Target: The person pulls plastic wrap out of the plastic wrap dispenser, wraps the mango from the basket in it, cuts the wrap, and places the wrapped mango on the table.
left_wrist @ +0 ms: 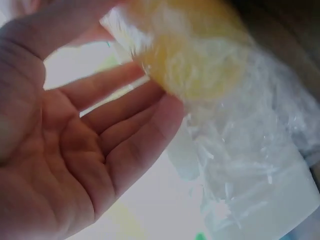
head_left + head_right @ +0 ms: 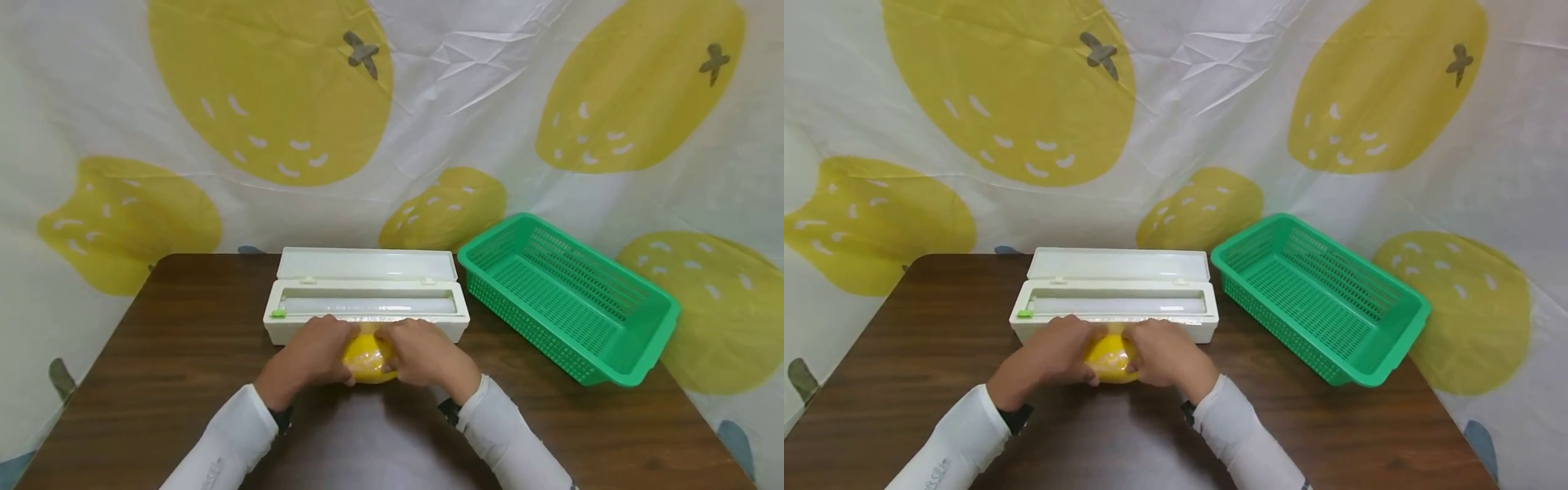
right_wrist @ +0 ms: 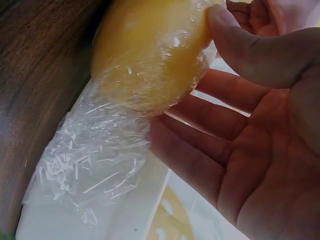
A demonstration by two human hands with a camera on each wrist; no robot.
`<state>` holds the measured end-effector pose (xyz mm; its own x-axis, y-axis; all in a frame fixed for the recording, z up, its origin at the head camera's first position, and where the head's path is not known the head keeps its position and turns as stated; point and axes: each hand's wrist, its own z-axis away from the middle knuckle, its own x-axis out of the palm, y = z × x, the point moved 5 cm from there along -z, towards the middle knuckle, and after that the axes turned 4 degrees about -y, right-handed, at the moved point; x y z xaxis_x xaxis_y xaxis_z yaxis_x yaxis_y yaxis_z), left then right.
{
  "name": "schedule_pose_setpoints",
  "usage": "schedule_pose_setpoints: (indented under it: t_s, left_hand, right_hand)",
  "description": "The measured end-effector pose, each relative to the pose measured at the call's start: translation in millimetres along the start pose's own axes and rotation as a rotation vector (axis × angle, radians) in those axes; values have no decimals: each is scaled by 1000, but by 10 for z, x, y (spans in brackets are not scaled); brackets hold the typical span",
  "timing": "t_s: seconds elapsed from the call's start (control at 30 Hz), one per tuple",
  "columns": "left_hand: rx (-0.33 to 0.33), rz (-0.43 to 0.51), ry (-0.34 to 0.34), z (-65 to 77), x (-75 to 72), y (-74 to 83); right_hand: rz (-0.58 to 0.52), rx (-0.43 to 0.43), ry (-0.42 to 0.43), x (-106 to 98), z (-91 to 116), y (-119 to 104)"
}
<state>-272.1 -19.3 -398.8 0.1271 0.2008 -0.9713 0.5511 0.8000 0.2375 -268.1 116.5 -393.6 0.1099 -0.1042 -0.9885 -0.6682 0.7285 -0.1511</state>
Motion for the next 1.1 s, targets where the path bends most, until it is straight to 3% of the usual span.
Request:
schedule_pose_setpoints:
  t_s: [0.23,0.4,0.73,1.1]
  left_hand:
    - [84,-99,180,149,44,141]
    - [102,-150,258,148,78,119]
    - [140,-133,235,108,53,53]
    - [125,-65,120,58,43,-3]
  right_hand:
    - [76,22,0,33,2,-39]
    - [150,35,26,50,11,-118]
    - [281,30,139,-27,31,-274]
    - [132,23,92,-23,-5,-134]
